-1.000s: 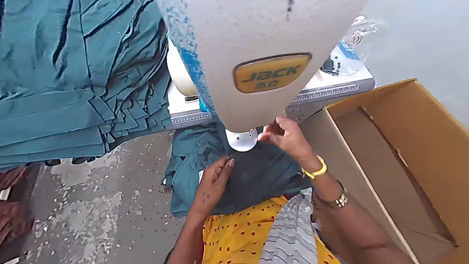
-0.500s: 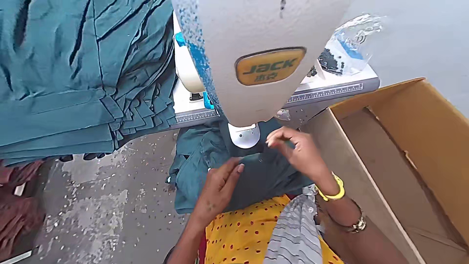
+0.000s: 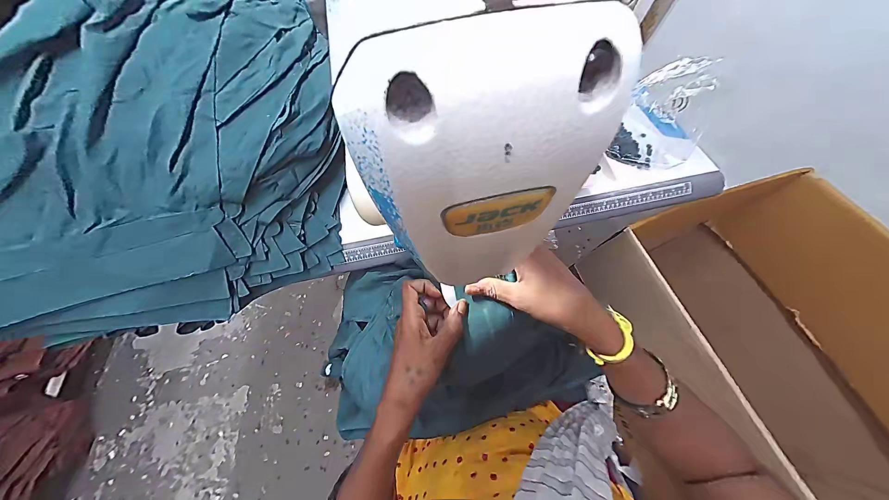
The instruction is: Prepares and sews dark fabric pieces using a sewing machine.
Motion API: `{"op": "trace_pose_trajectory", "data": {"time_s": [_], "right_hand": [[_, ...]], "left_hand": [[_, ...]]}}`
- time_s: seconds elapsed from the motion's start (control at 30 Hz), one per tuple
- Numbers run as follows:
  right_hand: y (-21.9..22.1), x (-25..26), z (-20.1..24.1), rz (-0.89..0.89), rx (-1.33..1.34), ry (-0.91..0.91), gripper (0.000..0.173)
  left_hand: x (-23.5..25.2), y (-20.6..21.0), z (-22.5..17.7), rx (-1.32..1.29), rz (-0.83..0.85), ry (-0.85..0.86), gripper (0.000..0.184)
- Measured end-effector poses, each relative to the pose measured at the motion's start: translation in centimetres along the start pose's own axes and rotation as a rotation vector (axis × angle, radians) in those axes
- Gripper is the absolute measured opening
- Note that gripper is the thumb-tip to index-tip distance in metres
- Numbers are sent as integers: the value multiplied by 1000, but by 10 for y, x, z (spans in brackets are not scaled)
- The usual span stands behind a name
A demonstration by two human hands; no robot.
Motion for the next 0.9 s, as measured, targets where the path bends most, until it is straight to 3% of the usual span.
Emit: {"op": "trace_pose_trajectory", "data": {"time_s": [0.17, 0.33, 0.5, 0.67, 0.9], "right_hand": [[2, 8, 5, -95, -38, 64, 40], [4, 13, 4, -78, -8, 47, 37], [0, 3, -6, 134, 246, -146, 26], [-5, 9, -14, 27, 294, -28, 19], [-5, 10, -11, 41, 269, -48, 18]], "left_hand": [[-4, 1, 5, -134, -45, -40, 36], [2, 1, 4, -73, -84, -15, 42], [-3, -4, 1, -27, -111, -8, 44], [9, -5, -5, 5, -132, 20, 46], [9, -3, -1, -13, -113, 26, 46]]}}
Point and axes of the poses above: each hand's wrist, its own x-axis towards the middle knuckle, its own y-axis out of the palm, z = x × y, the point moved 9 cm from there along x, towards the middle knuckle, and after that the axes turned 1 degree about x, right-handed, at the moved point
